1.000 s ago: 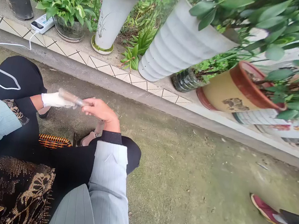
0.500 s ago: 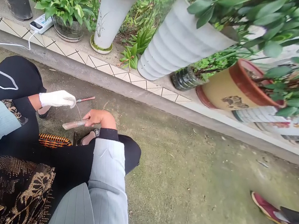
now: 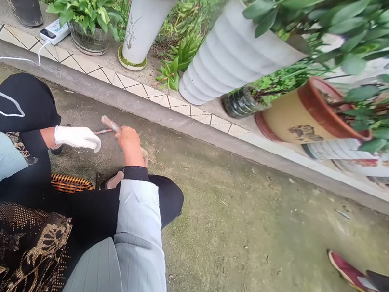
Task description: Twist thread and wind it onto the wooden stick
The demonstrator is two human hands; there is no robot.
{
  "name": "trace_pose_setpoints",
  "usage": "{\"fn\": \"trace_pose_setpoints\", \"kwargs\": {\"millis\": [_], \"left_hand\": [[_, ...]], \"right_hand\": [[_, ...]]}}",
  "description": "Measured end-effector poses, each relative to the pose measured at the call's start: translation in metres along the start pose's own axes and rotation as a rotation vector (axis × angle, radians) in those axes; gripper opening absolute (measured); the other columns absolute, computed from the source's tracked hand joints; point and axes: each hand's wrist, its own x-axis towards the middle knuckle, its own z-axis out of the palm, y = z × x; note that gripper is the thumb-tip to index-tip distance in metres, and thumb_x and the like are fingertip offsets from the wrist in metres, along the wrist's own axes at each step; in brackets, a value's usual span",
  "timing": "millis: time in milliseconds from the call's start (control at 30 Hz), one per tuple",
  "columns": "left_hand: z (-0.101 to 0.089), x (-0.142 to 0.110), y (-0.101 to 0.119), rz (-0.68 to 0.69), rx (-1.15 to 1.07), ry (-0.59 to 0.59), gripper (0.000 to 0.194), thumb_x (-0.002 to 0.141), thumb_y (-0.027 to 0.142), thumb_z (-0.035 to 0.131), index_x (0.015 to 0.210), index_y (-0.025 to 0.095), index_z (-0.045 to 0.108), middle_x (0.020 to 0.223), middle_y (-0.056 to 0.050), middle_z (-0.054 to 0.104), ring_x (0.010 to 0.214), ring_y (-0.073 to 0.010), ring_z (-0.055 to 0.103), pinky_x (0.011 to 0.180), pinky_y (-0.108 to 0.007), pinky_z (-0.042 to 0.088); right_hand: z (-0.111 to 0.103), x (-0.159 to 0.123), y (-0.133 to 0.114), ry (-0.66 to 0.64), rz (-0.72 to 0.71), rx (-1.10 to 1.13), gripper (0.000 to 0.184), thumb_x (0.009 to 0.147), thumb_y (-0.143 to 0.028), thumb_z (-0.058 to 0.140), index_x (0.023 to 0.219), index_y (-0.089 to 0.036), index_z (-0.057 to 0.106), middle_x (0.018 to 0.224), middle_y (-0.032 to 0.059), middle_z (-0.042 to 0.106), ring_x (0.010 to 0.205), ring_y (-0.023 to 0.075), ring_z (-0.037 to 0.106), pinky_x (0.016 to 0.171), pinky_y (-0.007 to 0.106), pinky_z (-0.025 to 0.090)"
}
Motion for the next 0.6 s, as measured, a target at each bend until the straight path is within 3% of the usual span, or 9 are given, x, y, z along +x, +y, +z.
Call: {"fn": "trace_pose_setpoints", "kwargs": {"millis": [100,167,233,267,300,367,433,500,600], "left_hand": [[-0.005,-0.002,-0.003,-0.052,-0.040,0.068,0.033,0.087,0.039,0.046,0.083,0.014,0.068,0.080,-0.001,0.066,0.068,-0.0112,0.053,0.065,-0.019,0.039],[-0.007,-0.002,-0.008,-0.090,-0.074,0.136,0.031,0.086,0.038,0.048,0.079,0.013,0.066,0.077,-0.001,0.065,0.068,-0.0114,0.053,0.066,-0.019,0.040],[-0.008,-0.001,-0.012,-0.114,-0.112,0.206,0.030,0.084,0.039,0.050,0.077,0.013,0.064,0.075,-0.002,0.064,0.067,-0.0115,0.053,0.064,-0.020,0.040],[-0.007,0.000,-0.013,-0.124,-0.147,0.232,0.031,0.084,0.040,0.051,0.079,0.012,0.064,0.074,-0.002,0.063,0.065,-0.0112,0.051,0.062,-0.020,0.039],[-0.006,0.001,-0.014,-0.131,-0.191,0.253,0.032,0.085,0.042,0.051,0.081,0.012,0.064,0.072,-0.002,0.062,0.061,-0.0105,0.049,0.058,-0.020,0.038],[-0.004,0.002,-0.013,-0.136,-0.281,0.264,0.037,0.088,0.045,0.048,0.086,0.012,0.063,0.066,-0.001,0.058,0.053,-0.0090,0.043,0.051,-0.020,0.034],[-0.002,0.002,-0.010,-0.116,-0.318,0.239,0.039,0.090,0.046,0.045,0.088,0.012,0.063,0.064,-0.001,0.056,0.050,-0.0081,0.041,0.050,-0.019,0.032],[0.000,0.001,-0.006,-0.078,-0.258,0.162,0.037,0.090,0.044,0.046,0.088,0.012,0.065,0.066,-0.001,0.057,0.052,-0.0082,0.042,0.051,-0.019,0.033],[0.002,-0.002,0.002,-0.021,-0.113,0.089,0.033,0.087,0.041,0.051,0.085,0.014,0.070,0.067,0.000,0.060,0.056,-0.0089,0.047,0.055,-0.018,0.036]], "right_hand": [[-0.004,-0.003,0.007,-0.355,-0.083,-0.287,0.018,0.075,-0.021,0.069,0.093,-0.018,0.074,0.093,0.0104,0.072,0.091,0.0223,0.066,0.077,0.028,0.045],[-0.011,-0.009,0.014,-0.689,-0.211,-0.163,0.018,0.072,-0.020,0.070,0.090,-0.018,0.074,0.080,0.0055,0.071,0.077,0.0187,0.065,0.071,0.027,0.045],[-0.020,-0.016,0.020,-0.859,-0.360,0.153,0.026,0.070,-0.023,0.072,0.095,-0.017,0.073,0.076,0.0015,0.069,0.070,0.0145,0.062,0.068,0.025,0.046],[-0.024,-0.019,0.023,-0.824,-0.421,0.348,0.031,0.068,-0.026,0.073,0.098,-0.017,0.072,0.078,0.0007,0.068,0.069,0.0130,0.060,0.067,0.025,0.046],[-0.028,-0.021,0.025,-0.706,-0.462,0.547,0.035,0.068,-0.030,0.074,0.100,-0.016,0.070,0.080,0.0006,0.068,0.069,0.0118,0.059,0.067,0.024,0.046],[-0.031,-0.019,0.028,-0.330,-0.458,0.886,0.034,0.069,-0.036,0.073,0.096,-0.016,0.067,0.082,0.0011,0.066,0.067,0.0100,0.057,0.066,0.023,0.047],[-0.029,-0.012,0.032,0.034,-0.344,1.091,0.029,0.072,-0.041,0.069,0.086,-0.016,0.063,0.080,0.0013,0.064,0.064,0.0088,0.054,0.063,0.022,0.047],[-0.024,-0.001,0.036,0.242,-0.185,1.142,0.027,0.077,-0.043,0.064,0.082,-0.017,0.060,0.078,0.0014,0.062,0.062,0.0086,0.053,0.061,0.022,0.047],[-0.016,0.010,0.040,0.336,0.024,0.881,0.022,0.084,-0.037,0.057,0.090,-0.016,0.062,0.078,0.0030,0.063,0.063,0.0109,0.056,0.062,0.023,0.047]]}}
